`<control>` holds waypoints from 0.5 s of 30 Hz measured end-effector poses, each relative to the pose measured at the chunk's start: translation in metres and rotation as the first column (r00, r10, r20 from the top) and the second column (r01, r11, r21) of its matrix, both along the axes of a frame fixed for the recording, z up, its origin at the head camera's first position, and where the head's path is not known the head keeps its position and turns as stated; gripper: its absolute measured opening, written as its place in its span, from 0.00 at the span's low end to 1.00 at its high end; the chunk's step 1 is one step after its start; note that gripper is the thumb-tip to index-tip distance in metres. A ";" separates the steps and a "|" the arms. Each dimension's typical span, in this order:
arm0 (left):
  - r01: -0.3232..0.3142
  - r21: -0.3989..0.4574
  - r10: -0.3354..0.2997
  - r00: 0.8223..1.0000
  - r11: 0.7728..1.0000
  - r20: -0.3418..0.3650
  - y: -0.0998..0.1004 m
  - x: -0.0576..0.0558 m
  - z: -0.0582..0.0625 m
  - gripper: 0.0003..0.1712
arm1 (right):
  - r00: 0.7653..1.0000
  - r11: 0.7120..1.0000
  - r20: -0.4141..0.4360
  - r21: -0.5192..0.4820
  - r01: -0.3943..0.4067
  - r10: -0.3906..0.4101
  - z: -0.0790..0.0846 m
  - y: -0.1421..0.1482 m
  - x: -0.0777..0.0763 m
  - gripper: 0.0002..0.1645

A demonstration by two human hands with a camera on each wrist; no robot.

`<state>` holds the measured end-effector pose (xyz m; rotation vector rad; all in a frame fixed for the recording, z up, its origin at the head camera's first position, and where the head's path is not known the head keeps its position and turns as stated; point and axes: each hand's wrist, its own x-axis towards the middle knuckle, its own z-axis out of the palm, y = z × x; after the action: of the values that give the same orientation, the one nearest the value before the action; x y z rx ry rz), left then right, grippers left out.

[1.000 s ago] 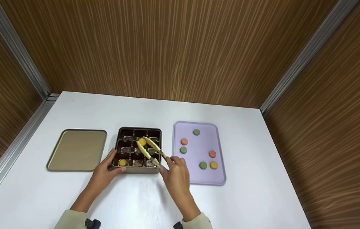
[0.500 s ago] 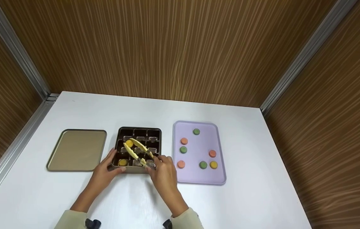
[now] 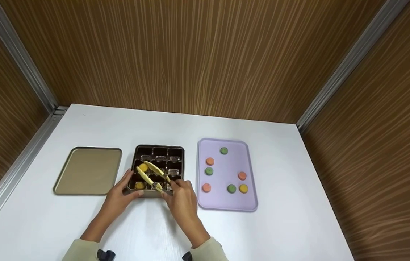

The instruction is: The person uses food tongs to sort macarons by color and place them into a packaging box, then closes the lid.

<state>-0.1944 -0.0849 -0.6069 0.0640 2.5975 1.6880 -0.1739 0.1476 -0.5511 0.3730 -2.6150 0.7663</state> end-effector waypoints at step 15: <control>0.004 0.003 -0.004 1.000 1.000 -0.006 0.003 -0.001 -0.001 0.54 | 0.999 0.999 0.029 0.022 0.032 -0.033 0.001 0.002 0.002 0.31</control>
<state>-0.1953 -0.0823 -0.6080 0.0743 2.5975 1.6940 -0.1723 0.1499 -0.5497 0.3269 -2.6520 0.7387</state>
